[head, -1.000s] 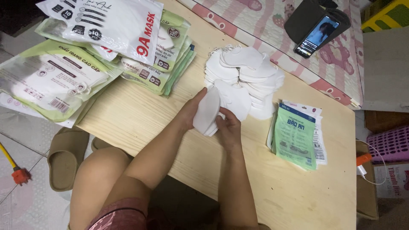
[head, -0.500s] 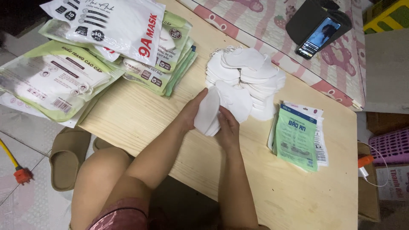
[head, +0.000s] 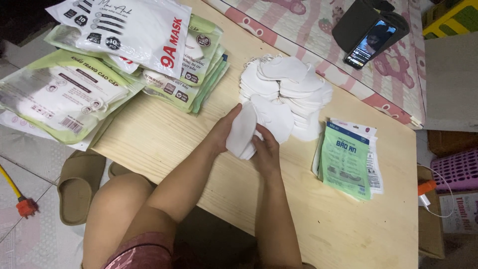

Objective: Packaging individual face masks into plastic bags at a manual workstation.

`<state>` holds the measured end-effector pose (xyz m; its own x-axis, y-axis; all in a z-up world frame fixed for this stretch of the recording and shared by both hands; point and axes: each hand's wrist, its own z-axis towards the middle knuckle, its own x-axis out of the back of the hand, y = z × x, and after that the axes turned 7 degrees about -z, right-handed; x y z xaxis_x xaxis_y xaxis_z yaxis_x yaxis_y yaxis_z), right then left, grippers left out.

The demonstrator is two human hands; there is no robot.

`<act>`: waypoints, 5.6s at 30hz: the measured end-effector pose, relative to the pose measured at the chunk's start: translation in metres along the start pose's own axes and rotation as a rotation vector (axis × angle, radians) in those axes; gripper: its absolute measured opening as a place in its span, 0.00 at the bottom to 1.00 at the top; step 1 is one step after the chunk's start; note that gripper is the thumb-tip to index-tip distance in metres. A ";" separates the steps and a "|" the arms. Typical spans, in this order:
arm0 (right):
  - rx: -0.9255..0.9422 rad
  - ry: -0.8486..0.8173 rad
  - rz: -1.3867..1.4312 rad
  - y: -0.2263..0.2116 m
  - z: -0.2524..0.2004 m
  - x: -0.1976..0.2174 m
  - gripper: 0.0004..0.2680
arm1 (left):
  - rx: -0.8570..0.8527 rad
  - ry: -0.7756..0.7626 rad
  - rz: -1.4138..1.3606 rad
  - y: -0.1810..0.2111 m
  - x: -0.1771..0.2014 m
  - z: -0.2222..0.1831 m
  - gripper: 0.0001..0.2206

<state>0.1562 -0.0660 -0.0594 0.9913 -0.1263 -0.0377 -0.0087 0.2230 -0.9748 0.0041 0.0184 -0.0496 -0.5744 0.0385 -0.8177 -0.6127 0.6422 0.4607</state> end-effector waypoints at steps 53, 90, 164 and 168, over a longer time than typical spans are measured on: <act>-0.175 0.114 -0.105 -0.032 0.000 -0.010 0.21 | -0.295 0.297 0.465 0.018 -0.027 -0.030 0.25; -0.303 0.235 -0.217 -0.019 -0.009 0.016 0.18 | -0.318 -0.282 0.536 0.017 -0.004 -0.033 0.38; -0.173 0.655 0.544 -0.046 -0.081 0.065 0.20 | -0.755 -0.376 1.856 -0.079 0.017 -0.216 0.21; -0.172 0.631 0.509 -0.124 -0.091 0.060 0.16 | -0.553 -0.316 2.130 -0.089 0.001 -0.195 0.11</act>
<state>0.2044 -0.1893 0.0391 0.6008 -0.5799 -0.5502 -0.5074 0.2552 -0.8231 -0.0474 -0.1882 -0.0244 -0.3558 0.2992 0.8854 0.5307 -0.7151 0.4549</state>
